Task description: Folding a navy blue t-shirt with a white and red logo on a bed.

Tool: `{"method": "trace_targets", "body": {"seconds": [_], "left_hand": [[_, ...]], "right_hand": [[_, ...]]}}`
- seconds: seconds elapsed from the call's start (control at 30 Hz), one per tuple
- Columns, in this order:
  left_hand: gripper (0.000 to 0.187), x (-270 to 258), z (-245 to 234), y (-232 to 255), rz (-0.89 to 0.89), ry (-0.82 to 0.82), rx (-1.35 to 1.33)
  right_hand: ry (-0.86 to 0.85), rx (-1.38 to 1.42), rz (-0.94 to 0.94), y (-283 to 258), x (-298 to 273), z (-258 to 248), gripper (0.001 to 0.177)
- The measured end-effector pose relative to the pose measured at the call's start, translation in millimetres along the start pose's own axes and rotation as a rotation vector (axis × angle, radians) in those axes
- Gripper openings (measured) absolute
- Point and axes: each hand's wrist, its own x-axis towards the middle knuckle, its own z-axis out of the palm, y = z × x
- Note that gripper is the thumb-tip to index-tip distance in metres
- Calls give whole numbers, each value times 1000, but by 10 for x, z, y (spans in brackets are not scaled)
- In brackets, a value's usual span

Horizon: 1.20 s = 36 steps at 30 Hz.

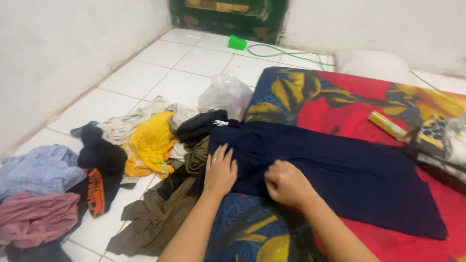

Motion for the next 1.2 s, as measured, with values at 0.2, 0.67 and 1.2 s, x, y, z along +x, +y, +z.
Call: {"method": "trace_targets", "body": {"seconds": [0.2,0.67,1.2], "left_hand": [[59,33,512,584,216,100,256],[77,-159,271,926,62,-74,400],[78,-219,421,1432,161,47,592]], "right_hand": [[413,-106,196,-145,-51,221,35],[94,-494,652,1092,-1568,334,65],[-157,-896,981,1488,-2286,-314,64]]}}
